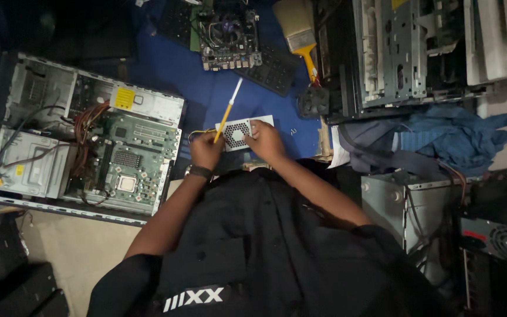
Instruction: The person uses a yellow screwdriver to fasten screws into a white computer power supply unit on a blue workbench. The person repeatedly picks up screws, aligns them, and tightens them into the unit while handling the unit and screwdriver throughout the clip.
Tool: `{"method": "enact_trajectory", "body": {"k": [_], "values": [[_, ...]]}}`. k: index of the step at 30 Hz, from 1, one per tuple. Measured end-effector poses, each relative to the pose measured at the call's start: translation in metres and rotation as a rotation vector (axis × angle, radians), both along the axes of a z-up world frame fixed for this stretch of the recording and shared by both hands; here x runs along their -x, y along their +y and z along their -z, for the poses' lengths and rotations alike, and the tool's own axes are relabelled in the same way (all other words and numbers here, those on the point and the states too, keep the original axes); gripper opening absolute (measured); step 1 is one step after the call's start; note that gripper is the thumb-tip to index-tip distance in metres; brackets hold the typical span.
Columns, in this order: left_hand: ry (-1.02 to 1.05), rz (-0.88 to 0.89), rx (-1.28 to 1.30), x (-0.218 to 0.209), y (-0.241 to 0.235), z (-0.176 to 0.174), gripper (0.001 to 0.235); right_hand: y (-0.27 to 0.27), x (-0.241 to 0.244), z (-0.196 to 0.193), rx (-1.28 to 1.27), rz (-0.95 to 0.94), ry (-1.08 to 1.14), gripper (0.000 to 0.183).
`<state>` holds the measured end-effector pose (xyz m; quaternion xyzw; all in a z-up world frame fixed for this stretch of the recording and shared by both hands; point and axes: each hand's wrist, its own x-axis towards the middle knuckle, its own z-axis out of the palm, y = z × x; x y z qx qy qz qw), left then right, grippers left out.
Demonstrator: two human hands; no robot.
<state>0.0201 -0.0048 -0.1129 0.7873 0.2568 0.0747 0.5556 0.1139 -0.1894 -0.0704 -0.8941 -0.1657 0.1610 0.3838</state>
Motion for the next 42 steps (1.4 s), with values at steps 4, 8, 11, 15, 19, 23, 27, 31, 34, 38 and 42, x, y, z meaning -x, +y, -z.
{"method": "enact_trajectory", "body": {"k": [4, 8, 11, 15, 19, 23, 27, 31, 34, 38, 42], "values": [[-0.023, 0.046, 0.005, -0.002, 0.003, 0.003, 0.018, 0.000, 0.002, -0.001, -0.014, 0.029, -0.019, 0.043], [-0.060, 0.048, 0.017, -0.003, 0.005, 0.001, 0.019, 0.000, 0.004, 0.004, 0.018, 0.031, -0.093, 0.045], [-0.068, 0.043, 0.030, -0.003, 0.005, -0.002, 0.019, -0.002, 0.005, 0.011, -0.062, 0.050, -0.021, 0.043], [-0.062, 0.034, 0.062, -0.004, 0.005, -0.003, 0.019, -0.006, 0.003, 0.021, -0.118, 0.022, -0.054, 0.042], [-0.051, 0.026, 0.065, -0.004, 0.005, 0.001, 0.017, -0.009, 0.002, 0.032, -0.179, 0.019, -0.036, 0.044], [-0.078, 0.010, 0.041, -0.006, 0.007, 0.007, 0.016, -0.011, 0.000, 0.040, -0.218, 0.021, 0.024, 0.046], [-0.070, 0.013, 0.044, -0.009, 0.008, 0.009, 0.016, -0.012, 0.000, 0.043, -0.259, 0.022, 0.064, 0.047], [-0.053, 0.015, 0.073, -0.008, 0.010, 0.009, 0.015, -0.010, 0.001, 0.041, -0.242, 0.036, 0.047, 0.047], [-0.038, 0.020, 0.100, -0.008, 0.010, 0.011, 0.016, -0.010, 0.001, 0.037, -0.221, 0.041, 0.053, 0.046], [-0.042, 0.033, 0.139, -0.007, 0.011, 0.013, 0.016, -0.008, 0.002, 0.029, -0.197, 0.028, 0.031, 0.046], [-0.061, 0.045, 0.139, -0.006, 0.012, 0.017, 0.017, -0.008, 0.002, 0.022, -0.168, 0.025, 0.028, 0.045]]}}
